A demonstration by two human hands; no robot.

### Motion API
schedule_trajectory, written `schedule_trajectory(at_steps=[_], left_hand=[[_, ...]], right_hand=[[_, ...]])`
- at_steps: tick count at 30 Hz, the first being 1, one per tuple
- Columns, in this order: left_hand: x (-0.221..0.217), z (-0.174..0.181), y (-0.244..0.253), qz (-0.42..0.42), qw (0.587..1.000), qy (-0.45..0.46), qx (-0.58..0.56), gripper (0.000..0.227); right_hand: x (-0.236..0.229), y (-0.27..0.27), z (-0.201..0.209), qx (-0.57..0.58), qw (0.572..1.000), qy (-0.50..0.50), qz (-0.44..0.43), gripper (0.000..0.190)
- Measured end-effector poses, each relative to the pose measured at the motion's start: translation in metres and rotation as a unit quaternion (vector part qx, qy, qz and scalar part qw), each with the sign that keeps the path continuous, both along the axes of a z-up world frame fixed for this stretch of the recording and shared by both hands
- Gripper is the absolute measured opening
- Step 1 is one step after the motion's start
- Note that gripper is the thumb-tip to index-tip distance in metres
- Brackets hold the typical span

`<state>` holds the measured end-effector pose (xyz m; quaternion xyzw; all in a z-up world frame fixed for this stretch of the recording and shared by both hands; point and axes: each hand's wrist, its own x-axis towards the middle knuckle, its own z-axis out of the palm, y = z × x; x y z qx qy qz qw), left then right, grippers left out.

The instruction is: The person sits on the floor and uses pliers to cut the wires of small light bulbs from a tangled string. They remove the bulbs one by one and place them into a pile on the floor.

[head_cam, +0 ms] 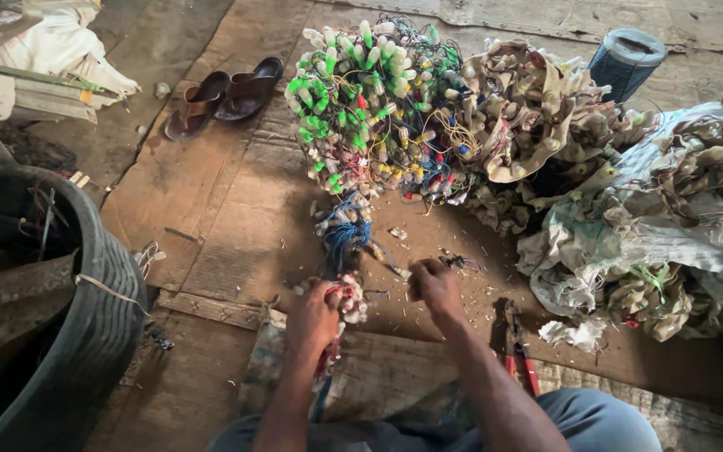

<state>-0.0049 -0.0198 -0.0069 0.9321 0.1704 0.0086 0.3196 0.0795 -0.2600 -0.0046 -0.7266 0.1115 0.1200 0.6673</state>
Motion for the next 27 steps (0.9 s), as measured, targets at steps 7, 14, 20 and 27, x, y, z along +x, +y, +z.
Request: schedule_trajectory(at_steps=[7, 14, 20, 27], left_hand=[[0.002, 0.002, -0.006, 0.018, 0.996, 0.01, 0.085, 0.033], [0.004, 0.004, -0.005, -0.016, 0.998, -0.027, 0.049, 0.036], [-0.011, -0.003, -0.01, -0.021, 0.991, -0.13, -0.019, 0.028], [-0.024, -0.002, 0.005, -0.054, 0.988, -0.126, -0.073, 0.026]], right_hand=[[0.007, -0.118, -0.006, -0.567, 0.815, 0.089, 0.085, 0.038], [-0.036, -0.05, -0.024, -0.355, 0.9, -0.117, 0.225, 0.039], [-0.089, 0.066, -0.027, -0.276, 0.945, -0.15, 0.091, 0.037], [-0.078, 0.062, -0.026, -0.094, 0.987, -0.044, 0.12, 0.034]])
